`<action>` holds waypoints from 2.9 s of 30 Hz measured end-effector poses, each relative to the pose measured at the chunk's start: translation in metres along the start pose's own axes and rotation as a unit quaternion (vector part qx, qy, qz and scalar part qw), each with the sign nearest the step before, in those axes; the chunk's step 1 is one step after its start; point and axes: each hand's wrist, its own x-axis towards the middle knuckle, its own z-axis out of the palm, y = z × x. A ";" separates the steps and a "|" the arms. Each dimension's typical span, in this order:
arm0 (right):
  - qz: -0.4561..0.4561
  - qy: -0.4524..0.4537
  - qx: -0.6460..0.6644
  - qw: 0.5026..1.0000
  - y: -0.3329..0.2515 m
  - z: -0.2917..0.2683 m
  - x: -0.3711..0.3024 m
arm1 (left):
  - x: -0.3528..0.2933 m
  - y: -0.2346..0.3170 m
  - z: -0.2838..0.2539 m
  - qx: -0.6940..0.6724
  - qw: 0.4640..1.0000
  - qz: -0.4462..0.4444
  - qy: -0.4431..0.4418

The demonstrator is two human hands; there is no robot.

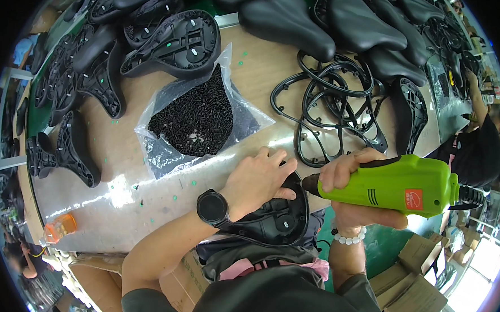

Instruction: Assembling bicycle seats by inserting components and securing them with an electric screwdriver.

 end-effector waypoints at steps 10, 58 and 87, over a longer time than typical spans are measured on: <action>0.036 0.012 -0.043 0.998 0.003 0.001 -0.004 | -0.001 -0.001 0.000 0.009 1.000 -0.001 -0.010; -0.076 -0.089 -0.043 0.992 -0.009 0.015 -0.010 | -0.019 0.006 -0.010 -0.012 0.998 0.032 0.057; 0.065 -0.001 -0.077 0.995 -0.009 0.024 0.000 | -0.015 0.004 -0.006 -0.036 0.998 0.049 0.013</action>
